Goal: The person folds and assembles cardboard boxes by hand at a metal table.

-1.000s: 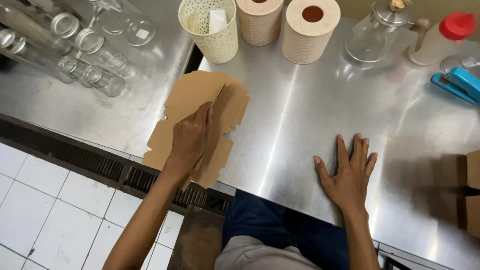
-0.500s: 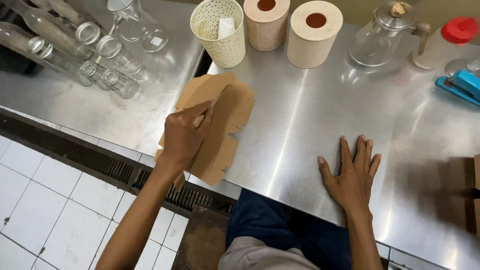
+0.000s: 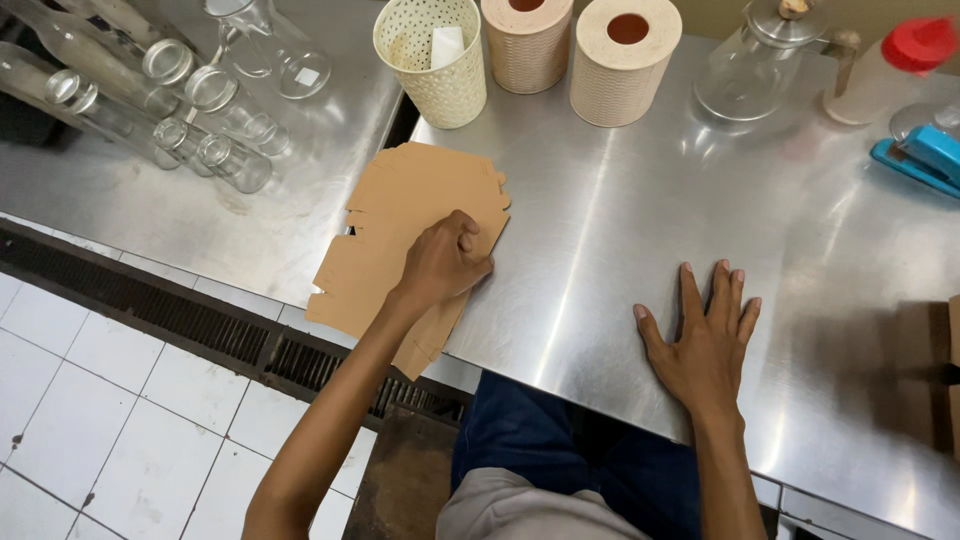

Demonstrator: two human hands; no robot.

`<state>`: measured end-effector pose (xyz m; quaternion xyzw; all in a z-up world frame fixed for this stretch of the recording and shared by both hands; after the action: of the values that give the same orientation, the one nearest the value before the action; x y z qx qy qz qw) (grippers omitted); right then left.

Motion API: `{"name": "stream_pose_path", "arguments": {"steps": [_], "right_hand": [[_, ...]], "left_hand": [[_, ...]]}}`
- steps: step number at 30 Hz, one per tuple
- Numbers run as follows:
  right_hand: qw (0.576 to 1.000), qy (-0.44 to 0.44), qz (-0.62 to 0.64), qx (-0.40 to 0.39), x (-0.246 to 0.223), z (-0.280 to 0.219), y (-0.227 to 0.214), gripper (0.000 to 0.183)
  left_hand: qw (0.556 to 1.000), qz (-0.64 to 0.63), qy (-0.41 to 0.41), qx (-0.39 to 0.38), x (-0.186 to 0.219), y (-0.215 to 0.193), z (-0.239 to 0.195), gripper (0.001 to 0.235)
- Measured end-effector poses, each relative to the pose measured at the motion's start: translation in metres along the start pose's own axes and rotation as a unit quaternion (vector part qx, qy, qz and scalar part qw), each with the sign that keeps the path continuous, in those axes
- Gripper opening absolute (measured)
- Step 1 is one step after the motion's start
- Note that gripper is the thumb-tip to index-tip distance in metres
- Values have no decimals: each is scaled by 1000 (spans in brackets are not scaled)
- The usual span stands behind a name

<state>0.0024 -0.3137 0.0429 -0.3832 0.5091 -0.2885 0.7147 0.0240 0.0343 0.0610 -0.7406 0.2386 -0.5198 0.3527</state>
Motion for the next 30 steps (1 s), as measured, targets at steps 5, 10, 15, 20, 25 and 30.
{"name": "stream_pose_path", "arguments": {"steps": [5,10,15,20,25,30], "right_hand": [[1000,1,10,-1,-1,0,-2,80],[1000,9,12,-7,1,1,-1,81],[1000,11,15,-9,-1,0,-2,80],[1000,13,13,-9,2,1,0,81],[1000,15,15,-10,0,0,-2,80],[1000,19,17,-12,1,1,-1,82]], "left_hand": [[999,14,-25,-30,4,-2,11,45],[999,13,-33,-31,0,-2,21,45],[998,-37,-34,-28,-6,-2,23,38],[997,-66,-31,-38,-18,0,32,38],[995,-88,-30,-48,-22,-5,39,41],[988,-135,-34,-61,-32,-4,44,48]]}}
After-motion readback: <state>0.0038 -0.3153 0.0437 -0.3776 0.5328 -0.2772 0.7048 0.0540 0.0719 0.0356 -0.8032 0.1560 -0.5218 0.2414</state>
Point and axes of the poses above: each hand's wrist, its own z-axis towards the middle knuckle, its own y-axis out of the palm, x = y × z, the point moved 4 cm from there along z, towards the middle knuckle, and after that the axes turned 12 degrees about -y, right-handed, at the moved point
